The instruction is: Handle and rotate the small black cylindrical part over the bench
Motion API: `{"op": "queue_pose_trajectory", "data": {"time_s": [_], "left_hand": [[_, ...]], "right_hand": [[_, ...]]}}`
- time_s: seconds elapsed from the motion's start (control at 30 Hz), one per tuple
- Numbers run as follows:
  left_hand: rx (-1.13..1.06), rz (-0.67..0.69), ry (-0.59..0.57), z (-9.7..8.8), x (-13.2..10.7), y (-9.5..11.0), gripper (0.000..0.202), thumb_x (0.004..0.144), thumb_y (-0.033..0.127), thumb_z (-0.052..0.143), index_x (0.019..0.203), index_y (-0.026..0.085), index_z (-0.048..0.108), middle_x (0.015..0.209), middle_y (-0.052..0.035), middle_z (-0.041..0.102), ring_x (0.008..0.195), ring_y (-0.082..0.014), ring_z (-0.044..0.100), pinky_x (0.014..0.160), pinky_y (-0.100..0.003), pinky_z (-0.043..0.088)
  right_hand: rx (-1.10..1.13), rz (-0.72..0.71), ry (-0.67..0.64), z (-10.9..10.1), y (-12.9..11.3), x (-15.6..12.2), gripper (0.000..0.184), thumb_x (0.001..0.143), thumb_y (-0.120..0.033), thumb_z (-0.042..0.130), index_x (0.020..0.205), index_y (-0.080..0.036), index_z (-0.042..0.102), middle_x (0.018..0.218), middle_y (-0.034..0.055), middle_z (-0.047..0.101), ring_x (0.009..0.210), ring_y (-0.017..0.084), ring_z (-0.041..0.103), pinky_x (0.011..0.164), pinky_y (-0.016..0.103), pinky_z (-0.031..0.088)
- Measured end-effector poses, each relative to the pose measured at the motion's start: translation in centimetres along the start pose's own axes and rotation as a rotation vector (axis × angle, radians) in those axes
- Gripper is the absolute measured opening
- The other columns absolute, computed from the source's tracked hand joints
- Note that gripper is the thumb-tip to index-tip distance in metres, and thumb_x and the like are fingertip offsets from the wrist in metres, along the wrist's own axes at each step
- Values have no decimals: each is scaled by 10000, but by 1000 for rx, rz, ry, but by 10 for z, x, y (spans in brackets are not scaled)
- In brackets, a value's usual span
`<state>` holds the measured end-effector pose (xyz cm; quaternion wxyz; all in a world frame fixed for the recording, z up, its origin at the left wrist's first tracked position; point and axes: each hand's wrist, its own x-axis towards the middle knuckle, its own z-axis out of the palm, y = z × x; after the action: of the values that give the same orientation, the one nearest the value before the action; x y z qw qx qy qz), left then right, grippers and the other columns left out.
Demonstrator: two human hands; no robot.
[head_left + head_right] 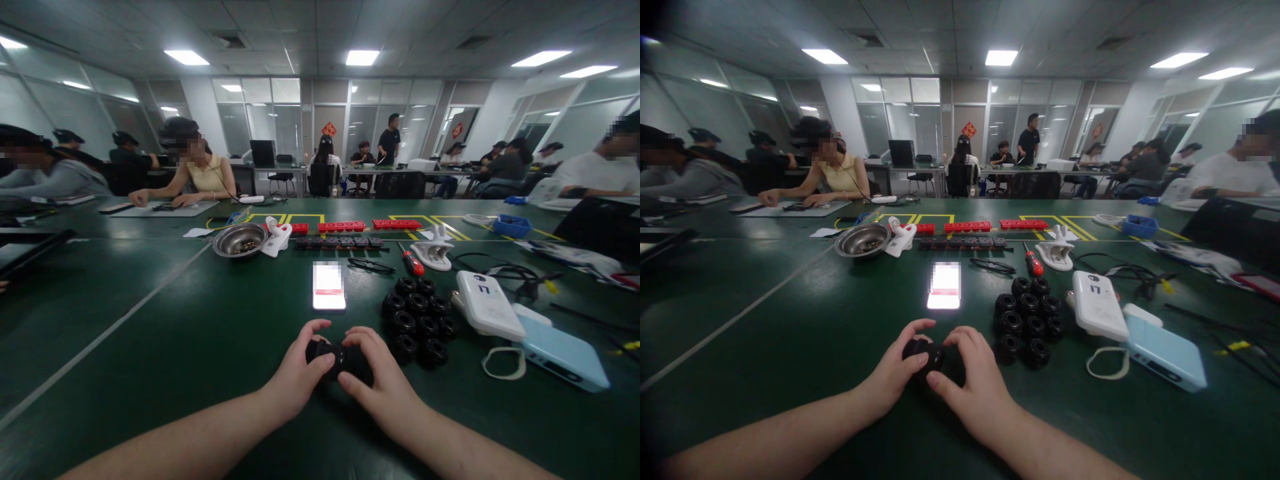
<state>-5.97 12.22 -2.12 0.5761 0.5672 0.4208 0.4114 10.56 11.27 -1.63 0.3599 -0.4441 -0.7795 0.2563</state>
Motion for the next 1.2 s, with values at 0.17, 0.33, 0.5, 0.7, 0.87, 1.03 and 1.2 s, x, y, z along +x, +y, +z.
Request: {"op": "queue_pose_trajectory", "data": {"time_s": [0.17,0.33,0.5,0.7,0.87,1.03,1.2], "left_hand": [[-78,-9,-30,-1,1,0,549,673,336,508,1161,220,285,935,-38,435,782,-180,487,599,-273,412],[-43,-58,-34,0,3,0,495,724,420,488,1134,204,316,915,-48,441,704,-159,506,568,-278,424],[3,-24,4,1,-1,0,432,711,323,524,1096,213,363,871,-21,450,768,-173,494,638,-297,430],[-110,-17,-26,0,-1,0,536,656,303,556,1133,227,323,896,-17,423,738,-151,481,586,-256,416],[-122,-49,-67,-2,5,0,457,715,424,494,1088,197,360,867,-32,460,724,-160,500,558,-257,416],[-74,-92,-16,-1,5,0,342,731,343,496,1019,190,394,827,-12,459,653,-131,501,531,-243,417],[9,-9,2,2,-2,3,390,729,264,503,1084,217,346,827,0,466,716,-147,505,634,-279,429]], "right_hand": [[12,9,7,-2,2,2,211,713,-286,591,895,-191,539,999,60,478,956,208,456,830,362,392],[12,-21,39,0,3,0,360,697,-184,591,1041,-232,497,1061,55,456,1004,207,435,866,373,379],[8,-53,20,0,0,-1,432,671,-220,615,1072,-231,457,1113,63,435,1041,223,415,894,387,362],[48,26,-9,0,2,2,193,795,-278,474,962,-195,525,1043,71,475,994,209,450,865,376,385],[28,-10,-5,0,-1,1,291,744,-198,548,1032,-202,517,1056,64,471,997,201,444,876,362,382],[2,-40,-13,-1,-2,0,377,714,-166,573,1080,-220,502,1077,64,455,1013,204,434,886,372,374],[37,-10,-41,0,-1,1,402,684,-247,618,1067,-211,502,1095,69,439,1012,214,443,877,375,384]]}}
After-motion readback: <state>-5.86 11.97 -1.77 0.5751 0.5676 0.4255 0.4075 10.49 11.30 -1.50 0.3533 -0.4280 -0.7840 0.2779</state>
